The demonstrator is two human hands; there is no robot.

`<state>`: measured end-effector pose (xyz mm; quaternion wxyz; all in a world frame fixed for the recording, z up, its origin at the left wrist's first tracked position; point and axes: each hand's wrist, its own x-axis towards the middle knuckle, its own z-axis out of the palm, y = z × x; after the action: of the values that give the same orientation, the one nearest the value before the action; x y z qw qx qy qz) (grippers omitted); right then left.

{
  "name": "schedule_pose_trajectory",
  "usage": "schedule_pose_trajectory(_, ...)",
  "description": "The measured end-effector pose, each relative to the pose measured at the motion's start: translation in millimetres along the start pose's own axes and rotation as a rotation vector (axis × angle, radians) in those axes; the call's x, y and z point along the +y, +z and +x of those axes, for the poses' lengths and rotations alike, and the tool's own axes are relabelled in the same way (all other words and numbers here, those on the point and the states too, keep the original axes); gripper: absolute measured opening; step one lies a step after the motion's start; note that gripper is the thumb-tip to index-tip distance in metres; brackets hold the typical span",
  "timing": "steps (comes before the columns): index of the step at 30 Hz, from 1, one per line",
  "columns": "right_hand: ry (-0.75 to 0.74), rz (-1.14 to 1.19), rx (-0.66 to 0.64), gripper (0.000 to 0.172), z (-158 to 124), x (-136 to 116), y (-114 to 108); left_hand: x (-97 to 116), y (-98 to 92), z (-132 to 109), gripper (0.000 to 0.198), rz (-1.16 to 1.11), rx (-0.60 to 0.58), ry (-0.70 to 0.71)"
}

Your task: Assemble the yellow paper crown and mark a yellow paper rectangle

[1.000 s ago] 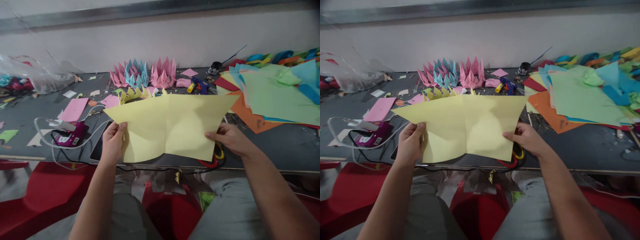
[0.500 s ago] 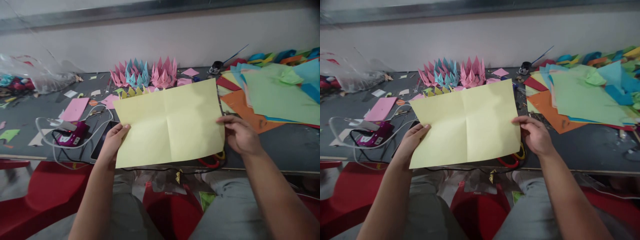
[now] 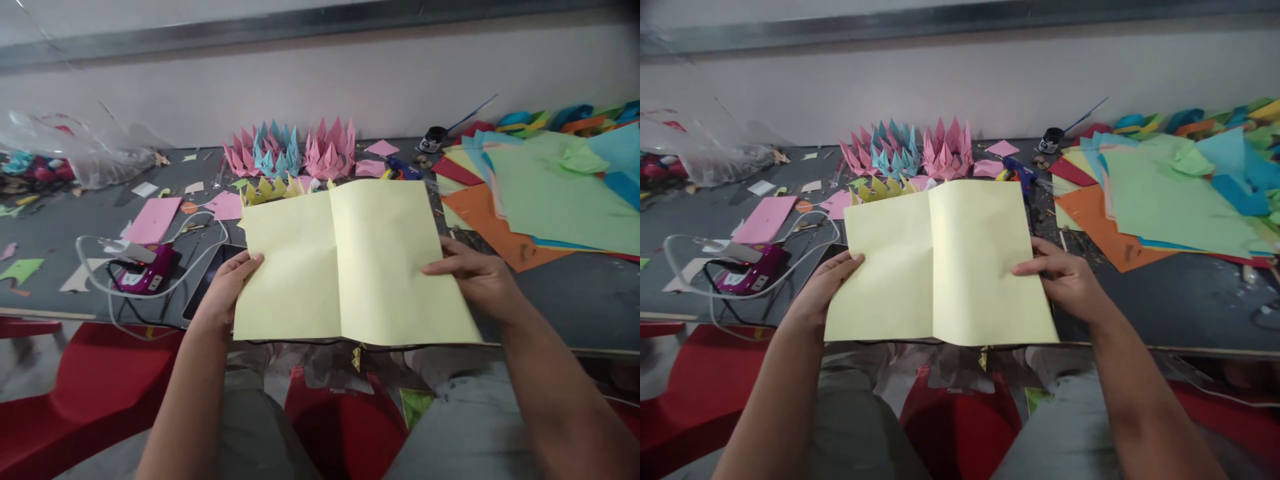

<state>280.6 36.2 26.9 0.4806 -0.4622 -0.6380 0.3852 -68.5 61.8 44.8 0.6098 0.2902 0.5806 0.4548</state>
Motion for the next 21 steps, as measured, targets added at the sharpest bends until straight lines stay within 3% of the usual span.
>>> schedule_pose_trajectory(10,0.143,0.145,0.102,0.027,2,3,-2,-1,1.1,-4,0.026,0.024,0.028,0.156)
schedule_pose_trajectory(17,0.228,0.453,0.486,0.023,12,1,17,-6,6.5,-3,0.024,0.013,-0.009,0.223)
schedule_pose_trajectory(21,0.258,0.461,0.644,0.029,17,3,21,-13,5.8,4,0.03,0.013,-0.029,0.222)
